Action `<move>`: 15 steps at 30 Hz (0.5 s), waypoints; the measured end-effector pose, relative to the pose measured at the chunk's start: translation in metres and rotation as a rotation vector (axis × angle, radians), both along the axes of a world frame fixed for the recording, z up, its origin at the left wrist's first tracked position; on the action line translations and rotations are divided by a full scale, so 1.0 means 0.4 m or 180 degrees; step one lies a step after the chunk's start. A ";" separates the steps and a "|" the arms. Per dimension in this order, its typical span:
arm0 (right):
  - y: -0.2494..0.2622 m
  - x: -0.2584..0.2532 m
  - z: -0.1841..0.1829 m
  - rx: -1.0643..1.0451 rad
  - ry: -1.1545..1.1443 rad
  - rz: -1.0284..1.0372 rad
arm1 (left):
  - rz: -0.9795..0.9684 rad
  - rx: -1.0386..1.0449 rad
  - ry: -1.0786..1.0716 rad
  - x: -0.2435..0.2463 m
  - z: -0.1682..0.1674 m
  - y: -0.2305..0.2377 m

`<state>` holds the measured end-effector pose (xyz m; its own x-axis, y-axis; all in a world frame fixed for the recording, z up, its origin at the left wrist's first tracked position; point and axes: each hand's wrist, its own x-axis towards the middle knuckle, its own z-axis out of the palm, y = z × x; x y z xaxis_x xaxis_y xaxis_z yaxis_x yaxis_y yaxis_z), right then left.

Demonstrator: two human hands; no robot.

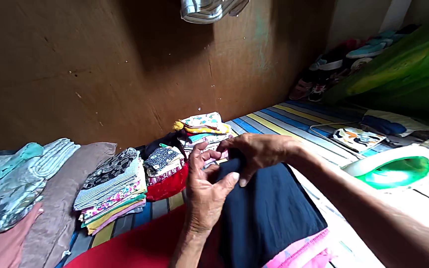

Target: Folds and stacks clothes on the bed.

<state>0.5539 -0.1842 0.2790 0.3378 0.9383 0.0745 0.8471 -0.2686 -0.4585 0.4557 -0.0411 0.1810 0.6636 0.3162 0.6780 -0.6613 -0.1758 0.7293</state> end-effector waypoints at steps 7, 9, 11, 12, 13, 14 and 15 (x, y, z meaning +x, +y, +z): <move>-0.164 -0.122 0.067 0.1470 -0.0434 -0.0458 | -0.0302 0.0925 0.0353 -0.136 -0.048 0.004; -0.203 -0.114 0.087 0.2002 -0.0359 -0.0492 | -0.0410 0.0566 0.0422 -0.160 -0.068 0.028; -0.224 -0.120 0.100 0.2332 -0.0118 -0.0652 | -0.0654 -0.0275 0.0445 -0.171 -0.052 0.049; -0.229 -0.127 0.103 0.2461 0.0020 -0.0795 | -0.0713 -0.0729 0.0497 -0.174 -0.032 0.055; -0.230 -0.137 0.105 0.2573 0.0224 -0.1011 | -0.0699 -0.1113 0.0539 -0.174 -0.007 0.057; -0.227 -0.145 0.105 0.2671 0.0480 -0.1268 | -0.0665 -0.1369 0.0534 -0.173 0.020 0.058; -0.223 -0.141 0.100 0.2744 0.0765 -0.1486 | -0.0573 -0.1460 0.0521 -0.168 0.043 0.058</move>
